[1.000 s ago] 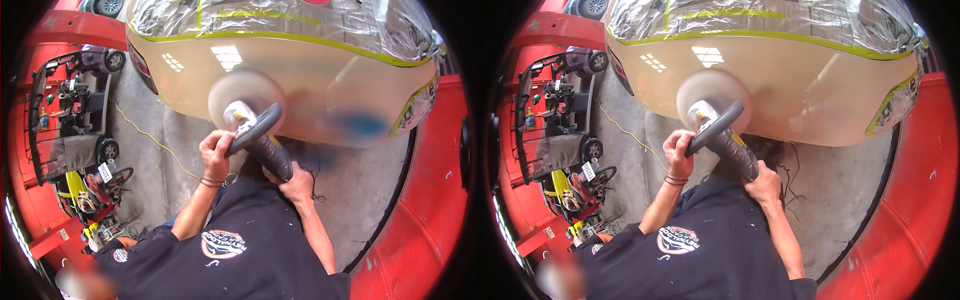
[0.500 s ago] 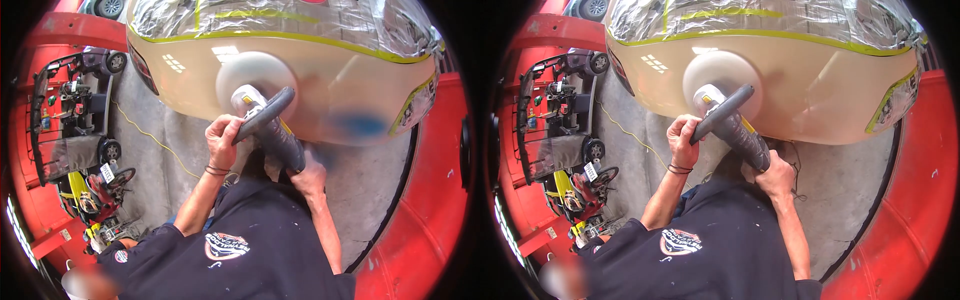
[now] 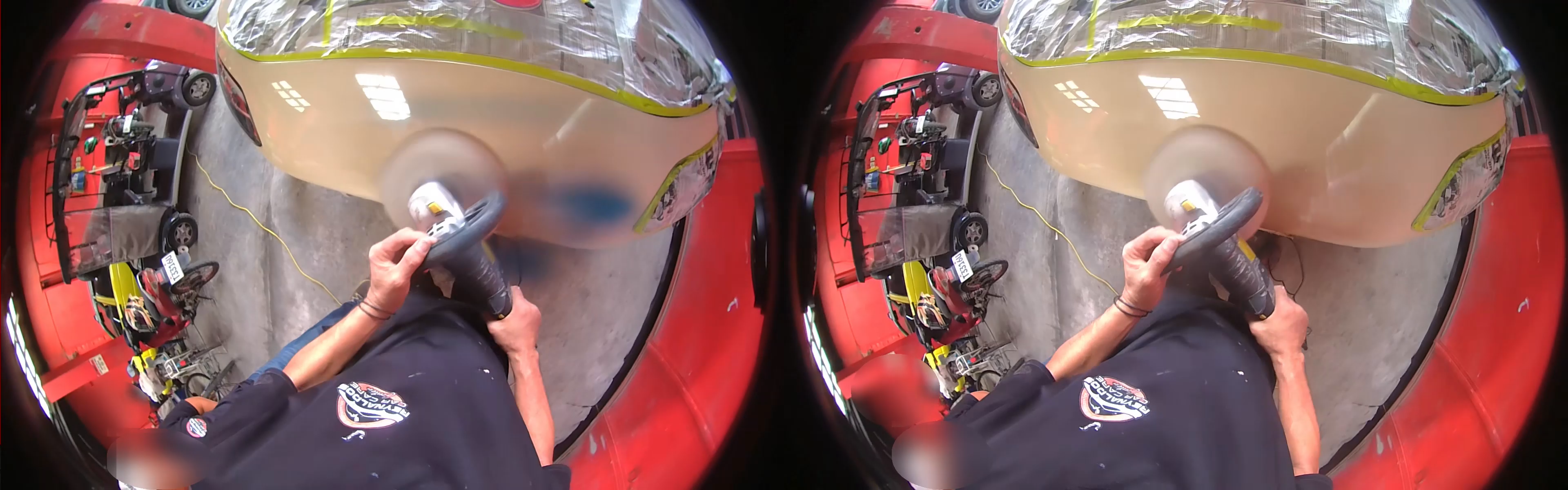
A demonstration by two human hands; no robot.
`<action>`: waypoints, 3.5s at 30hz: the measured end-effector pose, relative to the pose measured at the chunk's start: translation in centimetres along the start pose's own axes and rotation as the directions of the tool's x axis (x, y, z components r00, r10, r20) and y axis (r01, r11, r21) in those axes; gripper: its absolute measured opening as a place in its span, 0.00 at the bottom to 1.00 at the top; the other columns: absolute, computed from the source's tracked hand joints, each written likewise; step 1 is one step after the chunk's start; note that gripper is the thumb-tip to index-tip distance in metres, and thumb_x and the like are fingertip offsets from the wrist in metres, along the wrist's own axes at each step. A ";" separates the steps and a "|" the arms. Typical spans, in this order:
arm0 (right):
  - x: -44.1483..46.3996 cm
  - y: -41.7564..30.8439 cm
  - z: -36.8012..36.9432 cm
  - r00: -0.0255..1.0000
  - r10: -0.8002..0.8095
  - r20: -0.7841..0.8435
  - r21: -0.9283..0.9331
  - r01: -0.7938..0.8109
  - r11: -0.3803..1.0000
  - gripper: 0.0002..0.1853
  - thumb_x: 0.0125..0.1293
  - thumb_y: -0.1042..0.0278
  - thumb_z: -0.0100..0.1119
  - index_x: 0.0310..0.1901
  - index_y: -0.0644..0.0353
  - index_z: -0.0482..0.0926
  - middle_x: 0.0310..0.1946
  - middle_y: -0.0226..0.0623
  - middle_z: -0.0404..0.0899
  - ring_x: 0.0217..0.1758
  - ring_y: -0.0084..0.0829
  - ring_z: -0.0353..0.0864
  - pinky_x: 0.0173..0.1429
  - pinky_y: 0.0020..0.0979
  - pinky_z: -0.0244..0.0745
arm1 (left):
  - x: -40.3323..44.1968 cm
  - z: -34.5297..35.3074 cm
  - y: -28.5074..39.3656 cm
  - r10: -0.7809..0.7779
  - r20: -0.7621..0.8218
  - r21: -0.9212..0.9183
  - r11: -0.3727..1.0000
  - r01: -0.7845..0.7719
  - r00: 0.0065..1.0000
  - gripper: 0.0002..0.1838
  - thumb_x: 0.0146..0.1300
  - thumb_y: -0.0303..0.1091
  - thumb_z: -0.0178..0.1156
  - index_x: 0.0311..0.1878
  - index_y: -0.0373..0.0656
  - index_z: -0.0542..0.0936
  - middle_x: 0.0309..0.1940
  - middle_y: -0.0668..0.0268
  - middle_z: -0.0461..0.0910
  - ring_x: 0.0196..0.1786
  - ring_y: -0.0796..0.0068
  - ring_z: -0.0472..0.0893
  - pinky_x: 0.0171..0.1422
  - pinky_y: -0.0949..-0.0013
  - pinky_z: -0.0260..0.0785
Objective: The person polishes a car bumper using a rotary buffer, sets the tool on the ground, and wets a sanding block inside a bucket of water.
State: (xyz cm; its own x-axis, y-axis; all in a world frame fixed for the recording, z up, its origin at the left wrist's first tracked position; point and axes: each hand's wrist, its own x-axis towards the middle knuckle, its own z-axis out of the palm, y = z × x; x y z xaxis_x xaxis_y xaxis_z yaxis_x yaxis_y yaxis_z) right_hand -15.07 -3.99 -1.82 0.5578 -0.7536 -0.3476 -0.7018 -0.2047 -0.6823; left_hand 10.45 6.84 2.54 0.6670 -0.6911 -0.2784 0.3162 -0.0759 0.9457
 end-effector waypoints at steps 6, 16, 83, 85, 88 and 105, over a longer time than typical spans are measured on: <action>4.0 -2.1 -2.4 0.990 -0.018 -0.141 0.000 0.018 1.000 0.23 0.53 0.63 0.87 0.47 0.55 0.84 0.39 0.50 0.93 0.44 0.61 0.94 0.50 0.55 0.88 | 5.3 2.7 2.5 0.173 0.075 -0.020 0.985 -0.173 0.982 0.08 0.84 0.30 0.71 0.50 0.37 0.94 0.39 0.73 0.90 0.38 0.86 0.82 0.41 0.76 0.75; 6.1 -3.3 -2.1 0.994 -0.110 -0.008 -0.102 0.109 0.989 0.23 0.55 0.60 0.86 0.47 0.56 0.84 0.39 0.51 0.93 0.43 0.61 0.94 0.50 0.55 0.89 | 4.2 0.0 2.0 0.210 -0.075 -0.107 0.970 -0.218 0.975 0.10 0.85 0.34 0.71 0.51 0.36 0.94 0.43 0.68 0.92 0.41 0.83 0.86 0.42 0.74 0.80; 13.5 -19.7 13.6 0.989 -0.091 0.119 -0.128 0.106 0.986 0.20 0.62 0.63 0.75 0.53 0.59 0.82 0.40 0.54 0.94 0.47 0.57 0.97 0.53 0.56 0.92 | 14.1 -22.7 6.7 0.288 -0.258 -0.128 0.936 -0.328 0.922 0.20 0.88 0.43 0.63 0.46 0.33 0.90 0.36 0.59 0.88 0.38 0.67 0.85 0.51 0.62 0.78; 13.5 -18.9 13.3 0.983 -0.118 0.143 -0.142 0.138 0.980 0.20 0.62 0.64 0.74 0.54 0.60 0.82 0.41 0.54 0.94 0.47 0.57 0.97 0.53 0.56 0.92 | 13.1 -22.6 5.2 0.244 -0.337 -0.217 0.920 -0.327 0.909 0.21 0.88 0.44 0.63 0.46 0.33 0.89 0.35 0.58 0.88 0.38 0.66 0.85 0.53 0.60 0.78; 12.4 -16.3 11.8 0.976 -0.153 0.153 -0.168 0.178 0.970 0.20 0.62 0.64 0.73 0.54 0.60 0.82 0.42 0.53 0.94 0.47 0.57 0.97 0.52 0.56 0.92 | 11.4 -20.3 3.3 0.124 -0.461 -0.316 0.902 -0.293 0.879 0.23 0.89 0.47 0.61 0.48 0.33 0.90 0.34 0.58 0.89 0.37 0.65 0.85 0.55 0.57 0.78; -1.5 14.2 -5.9 0.980 0.089 -0.179 0.233 -0.045 0.971 0.20 0.64 0.60 0.83 0.53 0.59 0.87 0.41 0.52 0.95 0.47 0.50 0.99 0.54 0.46 0.89 | -1.3 18.5 -4.9 0.140 0.071 -0.016 0.990 -0.139 0.988 0.09 0.82 0.29 0.72 0.42 0.37 0.95 0.38 0.71 0.93 0.45 0.84 0.86 0.54 0.72 0.79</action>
State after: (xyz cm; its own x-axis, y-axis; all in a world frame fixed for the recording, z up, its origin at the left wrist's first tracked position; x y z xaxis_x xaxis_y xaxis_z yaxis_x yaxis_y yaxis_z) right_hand -28.49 -9.47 -7.19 0.4049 -0.8685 -0.2861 -0.6036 -0.0188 -0.7971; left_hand -4.47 -5.18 1.33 0.6554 -0.7438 -0.1310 0.2309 0.0322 0.9724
